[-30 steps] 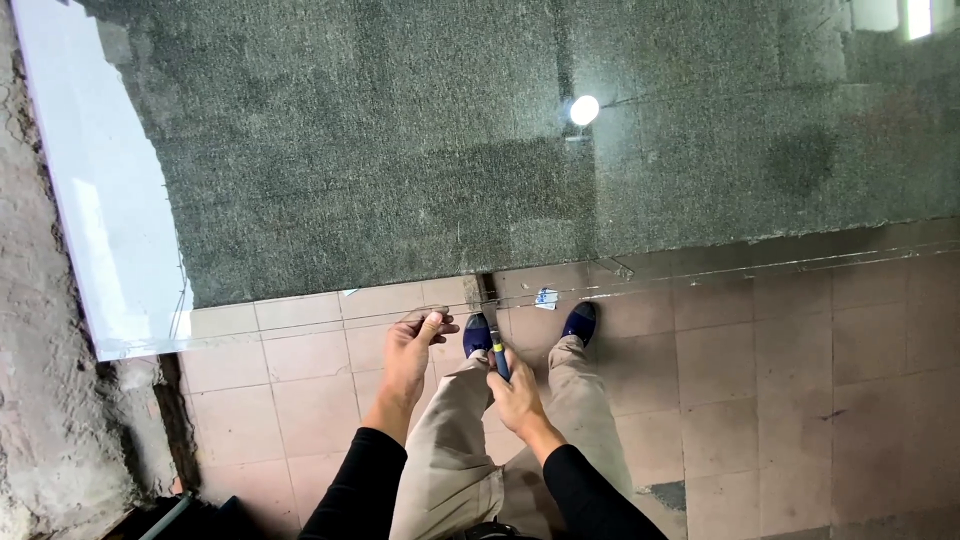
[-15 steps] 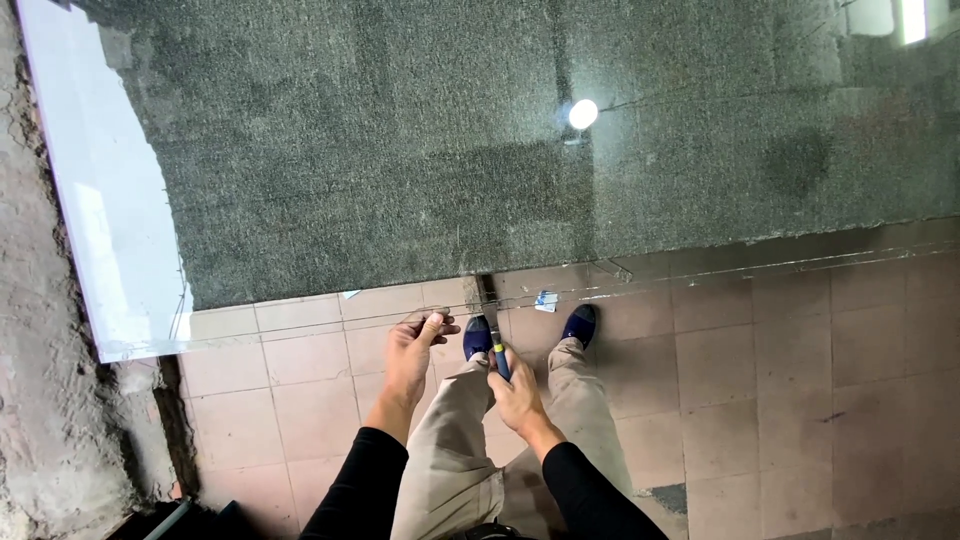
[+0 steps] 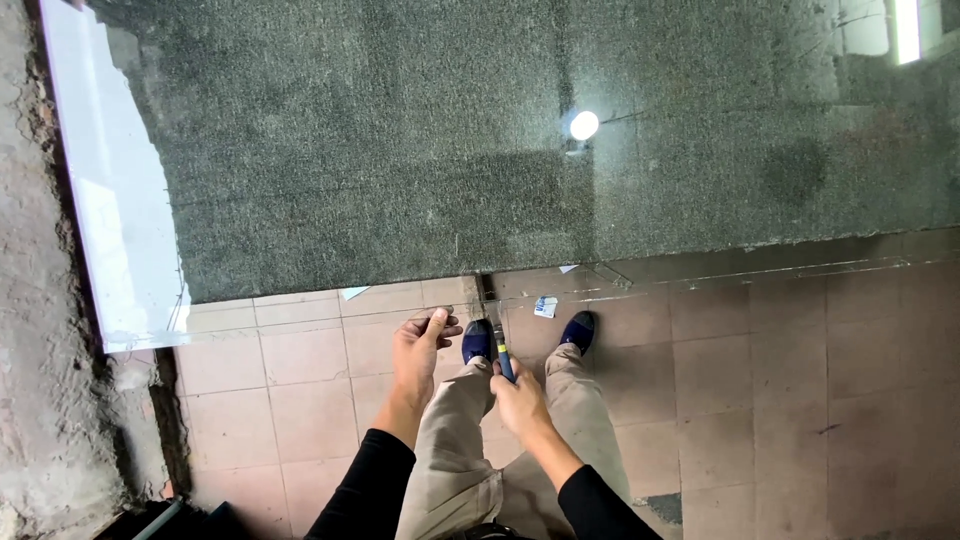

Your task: Trimming and smoothing the edges of a large glass sheet using a handheld scraping tool

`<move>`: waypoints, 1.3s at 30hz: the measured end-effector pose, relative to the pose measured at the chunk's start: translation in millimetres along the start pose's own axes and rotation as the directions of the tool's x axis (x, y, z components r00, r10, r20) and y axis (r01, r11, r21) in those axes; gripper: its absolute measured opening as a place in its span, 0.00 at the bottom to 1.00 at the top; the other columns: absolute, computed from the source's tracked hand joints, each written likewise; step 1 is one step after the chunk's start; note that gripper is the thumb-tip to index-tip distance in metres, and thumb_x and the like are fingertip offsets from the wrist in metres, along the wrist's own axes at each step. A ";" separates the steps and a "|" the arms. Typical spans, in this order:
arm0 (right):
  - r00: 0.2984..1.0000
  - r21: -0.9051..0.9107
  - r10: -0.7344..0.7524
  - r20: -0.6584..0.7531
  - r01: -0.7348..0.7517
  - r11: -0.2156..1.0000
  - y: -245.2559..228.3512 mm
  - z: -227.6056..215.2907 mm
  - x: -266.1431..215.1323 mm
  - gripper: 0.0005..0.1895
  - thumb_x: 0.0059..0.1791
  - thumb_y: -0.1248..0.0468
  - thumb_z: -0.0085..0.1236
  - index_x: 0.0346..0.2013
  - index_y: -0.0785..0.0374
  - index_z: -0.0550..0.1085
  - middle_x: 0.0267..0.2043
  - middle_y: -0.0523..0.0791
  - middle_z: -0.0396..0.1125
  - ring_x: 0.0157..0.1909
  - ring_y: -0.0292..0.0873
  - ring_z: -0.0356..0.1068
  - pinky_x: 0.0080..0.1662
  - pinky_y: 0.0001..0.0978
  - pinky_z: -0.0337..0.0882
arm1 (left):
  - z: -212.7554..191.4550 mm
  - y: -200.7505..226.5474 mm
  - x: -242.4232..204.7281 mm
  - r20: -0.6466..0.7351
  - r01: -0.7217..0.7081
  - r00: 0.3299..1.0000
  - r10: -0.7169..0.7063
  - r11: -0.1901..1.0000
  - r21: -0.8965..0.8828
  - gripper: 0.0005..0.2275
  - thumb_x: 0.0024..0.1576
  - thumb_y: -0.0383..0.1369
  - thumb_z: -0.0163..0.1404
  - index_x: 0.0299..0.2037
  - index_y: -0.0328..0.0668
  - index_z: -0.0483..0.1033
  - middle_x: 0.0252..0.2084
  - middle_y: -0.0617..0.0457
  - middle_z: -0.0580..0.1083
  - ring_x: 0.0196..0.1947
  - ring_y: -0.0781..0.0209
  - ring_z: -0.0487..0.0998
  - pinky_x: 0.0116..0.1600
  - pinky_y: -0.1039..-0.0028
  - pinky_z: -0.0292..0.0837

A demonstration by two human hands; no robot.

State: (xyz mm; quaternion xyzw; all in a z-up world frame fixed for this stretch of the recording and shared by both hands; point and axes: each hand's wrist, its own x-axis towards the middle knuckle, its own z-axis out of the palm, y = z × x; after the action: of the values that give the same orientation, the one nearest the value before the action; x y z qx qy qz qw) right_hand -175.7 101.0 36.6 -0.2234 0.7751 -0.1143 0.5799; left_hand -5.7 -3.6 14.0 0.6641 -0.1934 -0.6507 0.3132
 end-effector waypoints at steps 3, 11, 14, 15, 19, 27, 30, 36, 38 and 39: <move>1.000 0.013 -0.002 -0.003 0.002 1.000 -3.1 4.9 2.9 0.11 0.43 0.53 0.56 0.39 0.46 0.77 0.26 0.46 0.74 0.39 0.51 0.77 0.45 0.43 0.74 | -3.2 -7.4 7.2 0.004 0.013 1.000 -0.013 1.000 0.010 0.10 0.67 0.34 0.58 0.51 0.36 0.87 0.39 0.46 0.86 0.36 0.56 0.90 0.38 0.80 0.76; 0.981 0.017 -0.194 0.010 0.194 0.981 3.9 0.2 19.3 0.11 0.45 0.56 0.54 0.41 0.52 0.73 0.32 0.54 0.72 0.44 0.58 0.74 0.49 0.48 0.71 | -8.8 -7.9 13.2 0.045 0.025 0.999 -0.026 0.999 0.023 0.11 0.67 0.36 0.59 0.53 0.39 0.87 0.42 0.47 0.86 0.39 0.55 0.90 0.40 0.77 0.79; 0.980 0.058 -0.196 0.042 0.194 0.979 6.8 -1.0 23.9 0.12 0.45 0.56 0.54 0.42 0.51 0.72 0.35 0.52 0.71 0.45 0.57 0.73 0.49 0.48 0.71 | -11.0 -0.6 6.7 0.029 0.032 0.999 -0.031 0.999 -0.029 0.13 0.67 0.36 0.59 0.57 0.40 0.85 0.46 0.45 0.85 0.42 0.54 0.90 0.42 0.74 0.81; 0.980 0.069 -0.190 0.063 0.185 0.980 10.4 -0.5 23.3 0.13 0.45 0.56 0.54 0.44 0.51 0.72 0.38 0.52 0.72 0.46 0.57 0.73 0.51 0.48 0.71 | -13.4 1.6 0.8 0.021 0.043 0.999 -0.042 0.996 -0.076 0.15 0.66 0.35 0.60 0.61 0.41 0.82 0.49 0.43 0.85 0.44 0.52 0.90 0.44 0.71 0.82; 0.964 0.097 -0.190 0.184 0.174 0.980 32.7 4.9 47.1 0.16 0.46 0.54 0.57 0.48 0.47 0.71 0.45 0.46 0.69 0.49 0.51 0.71 0.54 0.45 0.70 | -42.1 20.3 -23.5 -0.014 0.012 1.000 -0.014 0.993 -0.116 0.18 0.67 0.36 0.57 0.66 0.40 0.77 0.53 0.45 0.82 0.47 0.55 0.87 0.48 0.70 0.81; 0.936 0.045 -0.129 0.327 0.121 0.992 45.0 52.5 52.6 0.24 0.49 0.52 0.56 0.60 0.41 0.65 0.50 0.40 0.63 0.54 0.45 0.70 0.59 0.43 0.71 | -139.5 19.2 -6.9 -0.082 0.054 0.994 -0.066 0.989 -0.137 0.20 0.69 0.37 0.55 0.70 0.39 0.75 0.57 0.45 0.82 0.50 0.53 0.86 0.51 0.65 0.81; 0.940 0.052 -0.135 0.313 0.124 0.991 -4.7 71.7 9.8 0.25 0.48 0.51 0.56 0.60 0.44 0.65 0.51 0.45 0.64 0.53 0.50 0.71 0.60 0.47 0.71 | -152.1 38.4 -2.2 -0.057 0.052 0.997 -0.058 0.993 -0.104 0.19 0.69 0.35 0.54 0.69 0.38 0.76 0.57 0.43 0.82 0.49 0.53 0.87 0.50 0.65 0.82; 0.966 0.202 -0.136 0.221 0.091 0.975 13.3 117.7 31.1 0.22 0.48 0.55 0.55 0.57 0.46 0.68 0.45 0.39 0.64 0.40 0.38 0.68 0.48 0.34 0.72 | -176.8 37.9 20.3 -0.006 0.014 1.000 -0.015 0.995 -0.098 0.14 0.70 0.36 0.55 0.61 0.39 0.82 0.52 0.43 0.85 0.46 0.52 0.89 0.48 0.68 0.82; 0.971 0.200 -0.134 0.200 0.094 0.975 11.4 117.7 29.3 0.20 0.48 0.56 0.55 0.55 0.47 0.68 0.45 0.40 0.65 0.39 0.39 0.70 0.48 0.35 0.72 | -182.1 30.8 27.4 0.004 0.012 1.000 -0.011 0.996 -0.086 0.13 0.70 0.36 0.55 0.59 0.39 0.83 0.50 0.44 0.86 0.45 0.52 0.89 0.46 0.69 0.82; 0.975 0.201 -0.130 0.181 0.093 0.975 10.2 116.8 29.2 0.17 0.49 0.56 0.54 0.53 0.47 0.69 0.45 0.41 0.66 0.39 0.40 0.71 0.47 0.36 0.73 | -183.5 27.6 31.8 0.012 0.011 1.000 -0.010 0.998 -0.070 0.11 0.70 0.36 0.55 0.56 0.40 0.84 0.49 0.44 0.86 0.44 0.52 0.90 0.45 0.71 0.82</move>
State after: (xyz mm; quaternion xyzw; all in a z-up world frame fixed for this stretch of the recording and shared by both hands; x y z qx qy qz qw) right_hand -73.5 105.5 -27.7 -0.2200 0.6868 -0.1988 0.6636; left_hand 181.8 -14.7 0.8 0.6499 -0.1690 -0.6626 0.3316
